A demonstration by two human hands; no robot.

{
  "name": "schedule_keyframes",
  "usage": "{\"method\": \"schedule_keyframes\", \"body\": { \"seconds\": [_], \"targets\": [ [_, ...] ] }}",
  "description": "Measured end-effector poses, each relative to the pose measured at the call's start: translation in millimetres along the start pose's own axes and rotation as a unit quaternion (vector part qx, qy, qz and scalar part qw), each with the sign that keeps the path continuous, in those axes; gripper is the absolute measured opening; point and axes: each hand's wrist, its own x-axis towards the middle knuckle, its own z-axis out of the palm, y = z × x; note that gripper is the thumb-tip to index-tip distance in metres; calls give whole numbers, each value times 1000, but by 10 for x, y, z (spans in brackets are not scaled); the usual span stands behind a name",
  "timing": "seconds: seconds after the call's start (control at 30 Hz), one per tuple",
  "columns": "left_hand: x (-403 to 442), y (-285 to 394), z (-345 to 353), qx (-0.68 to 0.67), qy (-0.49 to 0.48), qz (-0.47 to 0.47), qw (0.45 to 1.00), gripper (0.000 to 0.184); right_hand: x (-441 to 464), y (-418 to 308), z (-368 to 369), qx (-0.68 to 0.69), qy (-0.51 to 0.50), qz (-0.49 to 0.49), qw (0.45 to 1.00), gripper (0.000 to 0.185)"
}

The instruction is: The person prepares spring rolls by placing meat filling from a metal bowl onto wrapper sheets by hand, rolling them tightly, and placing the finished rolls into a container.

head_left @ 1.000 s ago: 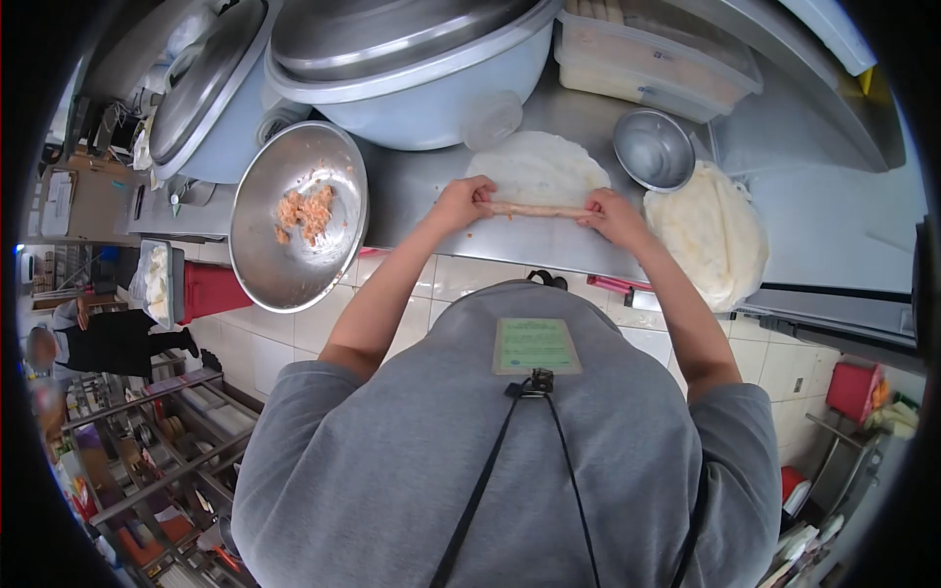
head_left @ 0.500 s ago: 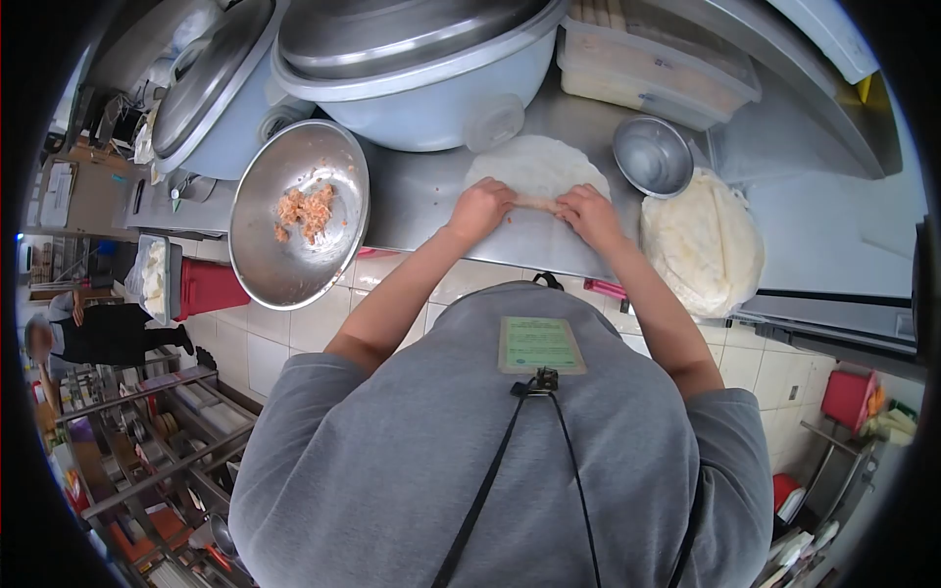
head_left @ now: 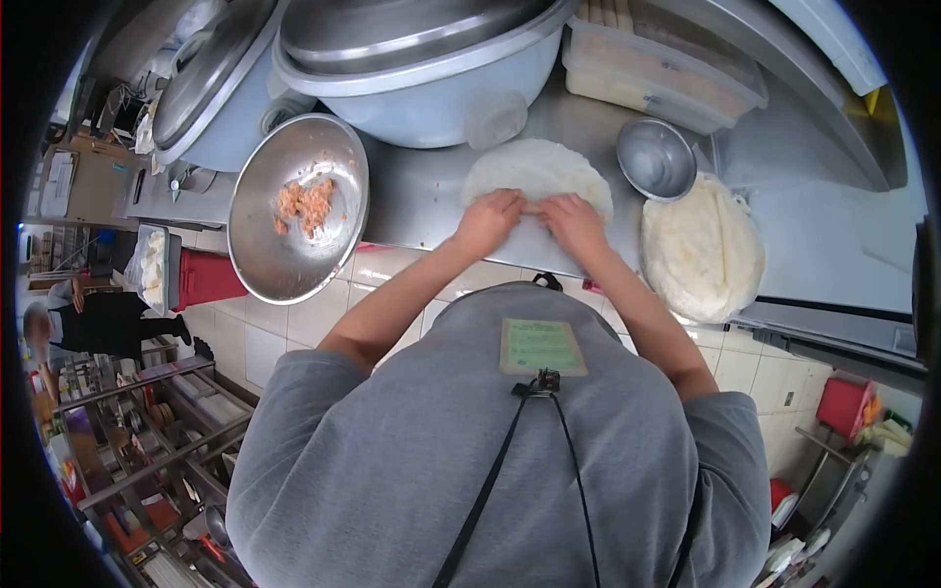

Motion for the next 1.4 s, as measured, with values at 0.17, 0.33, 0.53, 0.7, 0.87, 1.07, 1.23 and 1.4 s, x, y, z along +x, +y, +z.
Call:
{"method": "schedule_keyframes", "body": {
  "seconds": [0.17, 0.33, 0.53, 0.7, 0.87, 1.07, 1.23, 1.4],
  "targets": [
    [-240, 67, 53, 49, 14, 54, 997, 43, -384, -17, -6, -84, 66, -23, 994, 37],
    [112, -222, 138, 79, 5, 21, 997, 40, 23, 325, 33, -105, 54, -18, 993, 39],
    [-56, -556, -170, 108, -12, 1, 994, 39, -125, 539, -206, -159, 3, -7, 987, 42],
    [-145, -296, -419, 140, 36, -58, 988, 48, -223, 412, -357, -171, 40, 23, 984, 40],
    [136, 19, 89, 99, 66, 78, 990, 50, -119, 361, -127, -138, 54, 34, 988, 33],
    [3, -216, 68, 43, -17, -17, 999, 45, -62, 202, 68, -122, 39, -9, 992, 33],
    [-361, -371, -253, 68, -26, -51, 996, 44, -150, 185, -3, -115, 24, -19, 993, 42],
    [-356, -142, -389, 125, -57, -57, 989, 50, -335, 141, -381, -174, 43, 50, 983, 45]
  ]
}}
